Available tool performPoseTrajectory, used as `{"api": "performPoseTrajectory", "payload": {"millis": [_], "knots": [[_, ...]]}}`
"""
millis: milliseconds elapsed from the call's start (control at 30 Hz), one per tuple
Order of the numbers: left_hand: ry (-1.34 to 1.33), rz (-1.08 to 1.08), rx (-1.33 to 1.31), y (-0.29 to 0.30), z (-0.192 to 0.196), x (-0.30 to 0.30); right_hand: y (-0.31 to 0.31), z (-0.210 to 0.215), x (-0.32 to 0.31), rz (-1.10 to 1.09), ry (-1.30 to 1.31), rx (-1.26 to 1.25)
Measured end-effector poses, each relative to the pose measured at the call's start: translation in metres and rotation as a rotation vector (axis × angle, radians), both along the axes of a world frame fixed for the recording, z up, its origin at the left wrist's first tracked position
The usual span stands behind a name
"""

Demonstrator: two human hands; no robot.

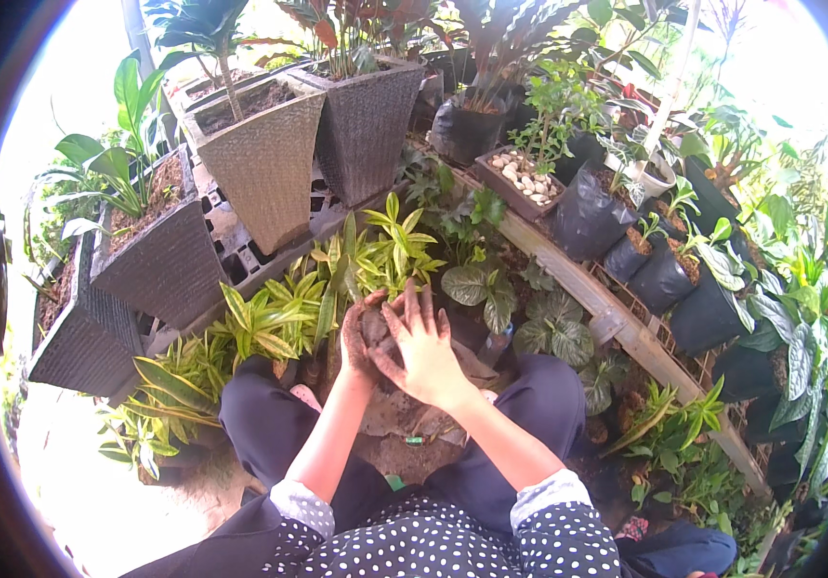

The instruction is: The person sits on the ground and packs soil around a small plant's root ball using both hands. They repeatedly add soil and press it down to secure the plant in place.

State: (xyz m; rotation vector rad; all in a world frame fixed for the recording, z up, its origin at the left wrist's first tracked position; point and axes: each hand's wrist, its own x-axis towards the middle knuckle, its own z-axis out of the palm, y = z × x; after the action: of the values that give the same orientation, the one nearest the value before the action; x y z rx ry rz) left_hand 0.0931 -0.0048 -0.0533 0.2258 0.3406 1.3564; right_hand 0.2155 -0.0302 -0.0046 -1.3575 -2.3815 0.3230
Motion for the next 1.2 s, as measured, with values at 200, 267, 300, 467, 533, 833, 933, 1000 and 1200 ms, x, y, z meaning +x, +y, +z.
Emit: {"api": "performPoseTrajectory", "payload": {"millis": [200, 267, 300, 467, 533, 833, 933, 1000, 1200], "knots": [[-0.125, -0.02, 0.147, 0.006, -0.01, -0.012, 0.001, 0.0, 0.005, 0.026, -0.033, 0.097], [-0.12, -0.015, 0.139, 0.007, -0.008, -0.015, -0.001, -0.001, 0.003, -0.002, 0.107, 0.092], [-0.118, -0.014, 0.133, 0.007, -0.008, -0.016, -0.002, -0.001, 0.001, -0.017, 0.176, 0.089], [-0.171, -0.029, 0.149, 0.005, -0.01, -0.012, -0.004, -0.007, -0.009, 0.044, 0.286, -0.014], [-0.125, -0.025, 0.096, 0.007, -0.012, -0.011, 0.001, -0.011, -0.002, 0.029, 0.345, -0.085], [-0.232, -0.055, 0.114, 0.009, -0.021, -0.015, 0.005, -0.001, -0.003, 0.061, 0.109, 0.18], [-0.098, -0.056, 0.108, 0.01, -0.012, -0.016, 0.007, -0.004, 0.003, 0.035, 0.232, 0.126], [-0.051, -0.056, 0.094, 0.009, -0.009, -0.017, 0.004, 0.0, 0.0, 0.006, 0.292, 0.112], [0.014, -0.042, 0.02, 0.007, -0.006, -0.014, 0.004, -0.009, -0.009, 0.022, 0.191, 0.197]]}}
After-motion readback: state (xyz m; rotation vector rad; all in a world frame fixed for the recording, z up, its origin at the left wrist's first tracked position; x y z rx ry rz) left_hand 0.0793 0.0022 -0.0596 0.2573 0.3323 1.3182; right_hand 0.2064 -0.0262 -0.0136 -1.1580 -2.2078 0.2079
